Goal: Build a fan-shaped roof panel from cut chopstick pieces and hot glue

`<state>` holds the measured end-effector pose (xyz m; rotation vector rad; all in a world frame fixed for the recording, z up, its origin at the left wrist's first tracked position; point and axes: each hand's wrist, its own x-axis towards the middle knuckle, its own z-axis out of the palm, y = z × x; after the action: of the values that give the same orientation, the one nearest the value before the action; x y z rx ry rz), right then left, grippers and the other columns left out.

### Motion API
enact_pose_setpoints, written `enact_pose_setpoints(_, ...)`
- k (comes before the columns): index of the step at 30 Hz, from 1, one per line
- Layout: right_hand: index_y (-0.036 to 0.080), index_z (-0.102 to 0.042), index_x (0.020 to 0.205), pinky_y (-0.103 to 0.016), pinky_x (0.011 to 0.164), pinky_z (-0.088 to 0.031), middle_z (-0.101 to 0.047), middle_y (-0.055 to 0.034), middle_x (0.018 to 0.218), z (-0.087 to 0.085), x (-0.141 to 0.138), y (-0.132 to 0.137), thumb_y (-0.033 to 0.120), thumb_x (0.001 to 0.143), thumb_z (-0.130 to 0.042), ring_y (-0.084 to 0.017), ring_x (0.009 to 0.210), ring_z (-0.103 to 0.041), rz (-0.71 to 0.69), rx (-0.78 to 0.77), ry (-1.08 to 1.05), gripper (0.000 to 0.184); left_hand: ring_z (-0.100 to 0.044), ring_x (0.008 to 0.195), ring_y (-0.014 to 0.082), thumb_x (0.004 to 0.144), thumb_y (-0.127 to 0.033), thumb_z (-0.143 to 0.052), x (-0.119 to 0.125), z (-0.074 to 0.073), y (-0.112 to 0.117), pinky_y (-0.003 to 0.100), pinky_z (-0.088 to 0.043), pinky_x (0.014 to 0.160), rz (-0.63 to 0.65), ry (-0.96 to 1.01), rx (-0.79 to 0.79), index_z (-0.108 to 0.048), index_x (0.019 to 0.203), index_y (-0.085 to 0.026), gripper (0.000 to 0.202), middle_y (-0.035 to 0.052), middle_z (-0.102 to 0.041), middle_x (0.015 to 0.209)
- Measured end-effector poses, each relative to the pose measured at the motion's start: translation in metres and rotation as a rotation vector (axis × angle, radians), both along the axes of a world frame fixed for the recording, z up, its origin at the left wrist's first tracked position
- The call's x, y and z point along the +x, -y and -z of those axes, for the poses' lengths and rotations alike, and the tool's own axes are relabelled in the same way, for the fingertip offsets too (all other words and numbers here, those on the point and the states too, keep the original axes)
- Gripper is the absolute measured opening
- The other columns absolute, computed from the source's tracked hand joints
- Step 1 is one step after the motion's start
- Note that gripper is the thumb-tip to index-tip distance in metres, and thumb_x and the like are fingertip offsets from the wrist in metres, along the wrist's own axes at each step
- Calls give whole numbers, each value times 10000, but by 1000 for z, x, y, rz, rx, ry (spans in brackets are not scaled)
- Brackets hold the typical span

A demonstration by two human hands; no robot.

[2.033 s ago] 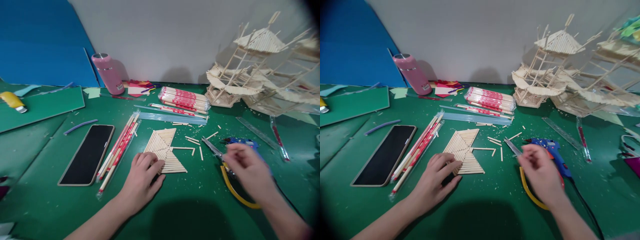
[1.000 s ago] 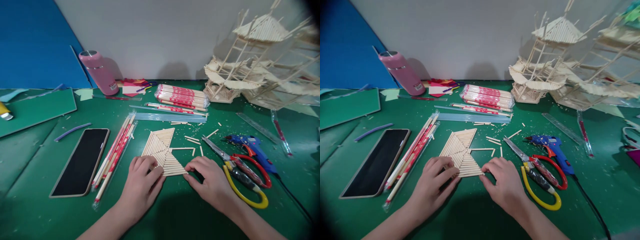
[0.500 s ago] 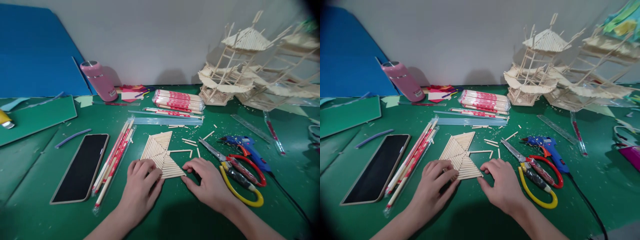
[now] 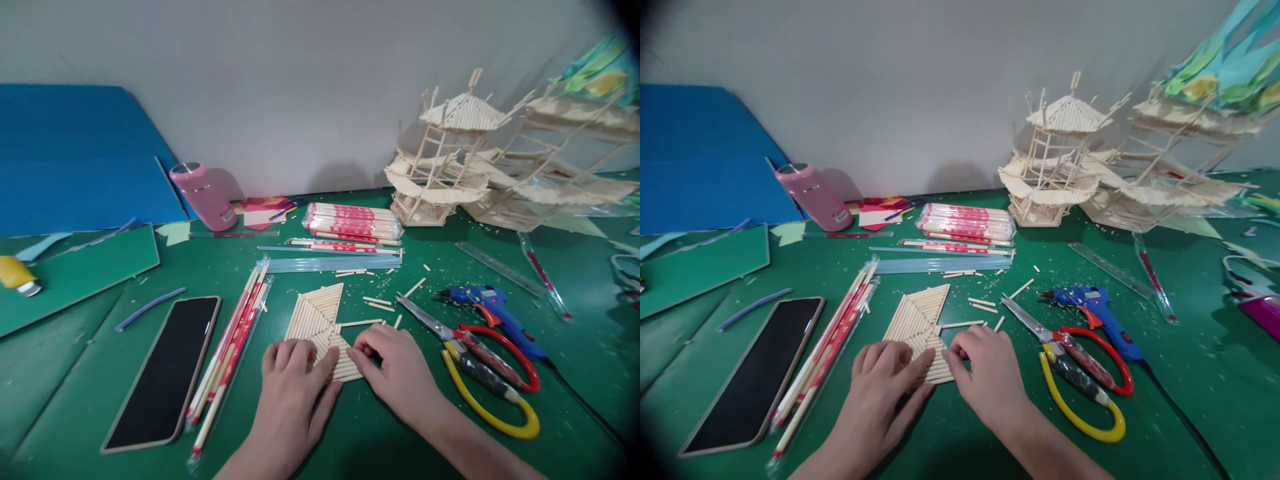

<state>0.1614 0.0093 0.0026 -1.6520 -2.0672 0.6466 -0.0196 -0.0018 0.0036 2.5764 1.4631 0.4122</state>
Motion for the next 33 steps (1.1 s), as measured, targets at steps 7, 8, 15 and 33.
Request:
enact_pose_setpoints(7,217,-538,681,-263,614,-266,-585,39,689,-1,-1,-1,271,808,-535,-138,691,-521,34,61,42,138,-436,802,223,804,-282,-527,-6,10,-3,395,-356,694,44,2,90,-521,1133,-295,330,50,-492,852)
enact_pose_setpoints(8,210,-520,658,-260,602,-268,-577,39,659,-3,1,0,275,817,-521,-133,659,-516,51,76,50,172,-439,802,222,801,-287,-532,-7,11,-4,395,-359,696,45,7,102,-521,1132,-299,332,49,-494,854)
enact_pose_setpoints(15,215,-407,664,-210,422,-282,-450,54,497,-26,62,6,329,926,-307,-101,440,-435,325,230,34,302,-449,830,226,798,-291,-533,-6,10,-3,400,-369,721,37,53,92,-499,1155,-280,359,52,-513,875)
enact_pose_setpoints(33,172,-590,956,-360,764,-470,-617,-32,950,-35,107,-100,241,845,-533,-163,861,-581,-370,93,626,143,-477,947,235,809,-162,-490,-10,15,6,379,-449,768,-118,326,146,-457,1128,-176,320,110,-424,1032)
